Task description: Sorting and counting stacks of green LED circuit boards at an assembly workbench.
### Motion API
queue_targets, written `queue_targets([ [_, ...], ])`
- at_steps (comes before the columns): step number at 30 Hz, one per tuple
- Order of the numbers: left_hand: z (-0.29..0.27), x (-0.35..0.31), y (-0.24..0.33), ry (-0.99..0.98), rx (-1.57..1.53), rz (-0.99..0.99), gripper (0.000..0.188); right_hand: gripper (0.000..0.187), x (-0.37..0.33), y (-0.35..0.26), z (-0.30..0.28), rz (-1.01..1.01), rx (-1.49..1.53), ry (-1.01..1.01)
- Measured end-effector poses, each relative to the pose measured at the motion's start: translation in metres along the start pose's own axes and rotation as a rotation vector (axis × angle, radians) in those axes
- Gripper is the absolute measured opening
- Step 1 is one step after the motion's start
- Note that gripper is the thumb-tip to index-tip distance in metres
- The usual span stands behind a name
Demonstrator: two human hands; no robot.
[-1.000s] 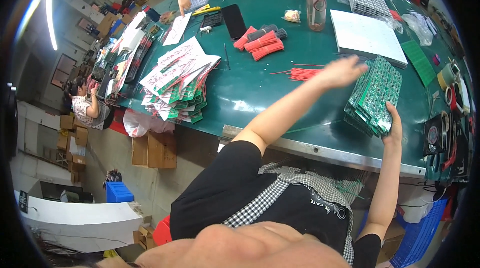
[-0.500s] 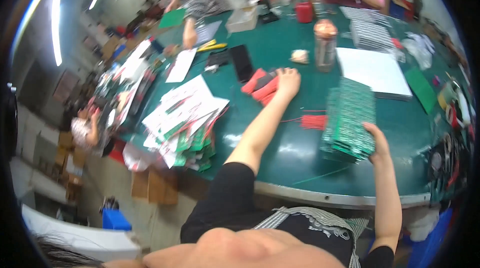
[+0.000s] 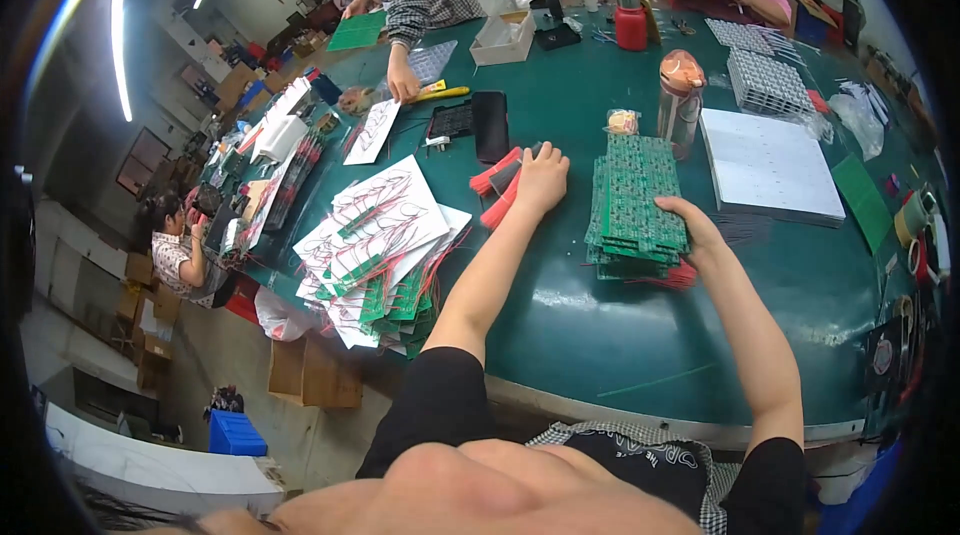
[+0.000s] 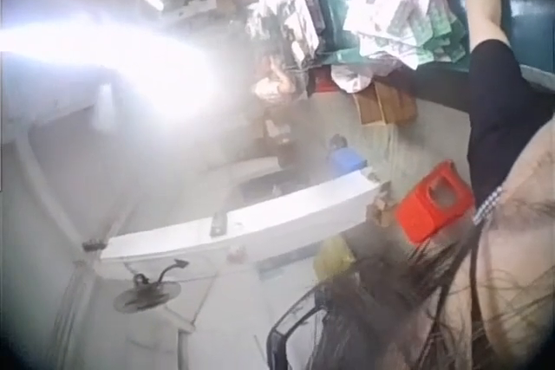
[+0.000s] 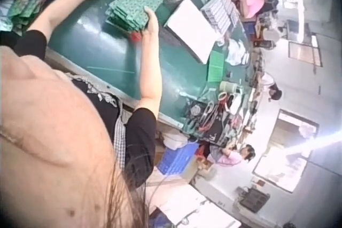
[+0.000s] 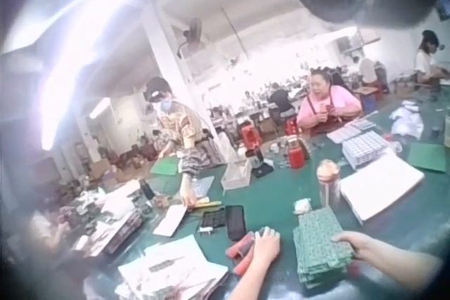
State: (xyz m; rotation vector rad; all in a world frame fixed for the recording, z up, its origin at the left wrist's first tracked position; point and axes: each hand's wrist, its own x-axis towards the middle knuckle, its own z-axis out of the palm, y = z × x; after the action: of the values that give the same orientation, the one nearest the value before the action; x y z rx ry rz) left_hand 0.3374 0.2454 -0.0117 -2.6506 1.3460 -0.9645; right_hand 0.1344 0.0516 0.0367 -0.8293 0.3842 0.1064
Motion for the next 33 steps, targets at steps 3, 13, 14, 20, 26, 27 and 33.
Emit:
queue_targets([
  [3, -0.005, 0.009, -0.007, -0.033, -0.073, 0.032, 0.016, 0.041, 0.039, -0.001, -0.003, -0.035, -0.046, -0.102],
  [13, -0.035, 0.028, 0.026, 0.17, -0.775, -0.189, 0.036, 0.035, 0.111, 0.011, 0.011, -0.19, -0.09, -0.09],
  [14, -0.041, 0.03, 0.034, 0.158, -0.791, -0.163, 0.036, 0.036, 0.113, 0.012, 0.013, -0.247, -0.141, -0.07],
  [20, -0.04, 0.034, 0.055, -0.064, -0.625, -0.011, 0.041, 0.067, 0.118, 0.002, 0.002, -0.114, -0.485, 0.03],
  [26, -0.03, 0.037, 0.05, -0.085, -0.484, 0.026, 0.044, 0.054, 0.072, -0.018, -0.011, -0.216, -0.663, 0.218],
  [27, -0.03, 0.037, 0.044, -0.088, -0.472, 0.025, 0.043, 0.053, 0.055, -0.026, -0.014, -0.235, -0.609, 0.164],
  [33, -0.058, 0.08, 0.111, -0.027, -0.724, -0.048, 0.038, 0.035, -0.056, -0.11, -0.174, -0.773, -0.886, 0.664],
])
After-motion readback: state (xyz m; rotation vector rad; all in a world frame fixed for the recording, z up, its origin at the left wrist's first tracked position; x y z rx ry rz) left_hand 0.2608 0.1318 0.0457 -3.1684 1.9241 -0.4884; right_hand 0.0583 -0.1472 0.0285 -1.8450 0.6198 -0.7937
